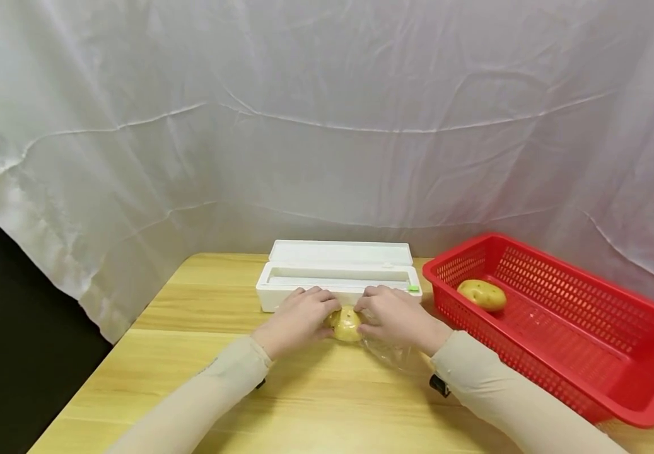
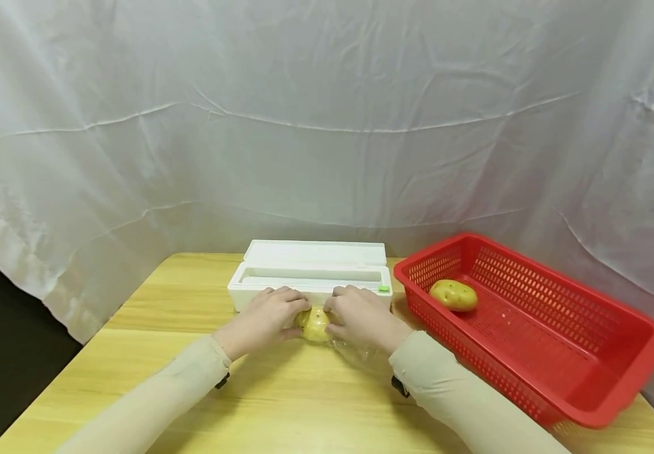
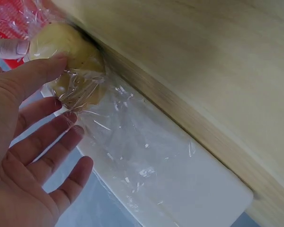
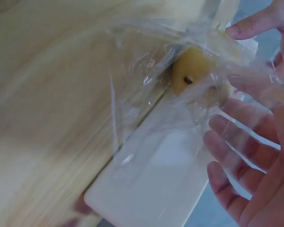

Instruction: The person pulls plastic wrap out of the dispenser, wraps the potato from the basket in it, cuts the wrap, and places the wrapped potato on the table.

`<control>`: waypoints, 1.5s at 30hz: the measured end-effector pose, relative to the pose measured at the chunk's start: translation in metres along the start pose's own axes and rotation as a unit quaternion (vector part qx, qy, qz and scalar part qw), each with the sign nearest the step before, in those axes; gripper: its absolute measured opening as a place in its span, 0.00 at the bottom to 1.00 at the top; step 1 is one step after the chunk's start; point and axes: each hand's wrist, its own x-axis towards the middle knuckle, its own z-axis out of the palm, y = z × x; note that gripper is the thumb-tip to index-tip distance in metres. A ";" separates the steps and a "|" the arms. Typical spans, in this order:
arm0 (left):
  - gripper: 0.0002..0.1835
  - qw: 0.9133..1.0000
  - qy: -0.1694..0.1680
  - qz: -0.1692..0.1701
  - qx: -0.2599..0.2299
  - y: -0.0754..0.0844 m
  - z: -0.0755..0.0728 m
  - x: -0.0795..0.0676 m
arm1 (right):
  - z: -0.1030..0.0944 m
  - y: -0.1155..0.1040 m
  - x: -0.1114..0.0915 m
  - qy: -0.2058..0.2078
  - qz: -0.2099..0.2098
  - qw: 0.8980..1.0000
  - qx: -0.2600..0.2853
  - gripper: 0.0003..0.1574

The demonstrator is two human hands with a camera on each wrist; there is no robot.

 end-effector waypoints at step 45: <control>0.33 0.975 0.054 0.196 -0.086 0.002 0.013 -0.028 | 0.001 -0.019 -0.058 -0.014 -0.086 0.984 0.157 0.15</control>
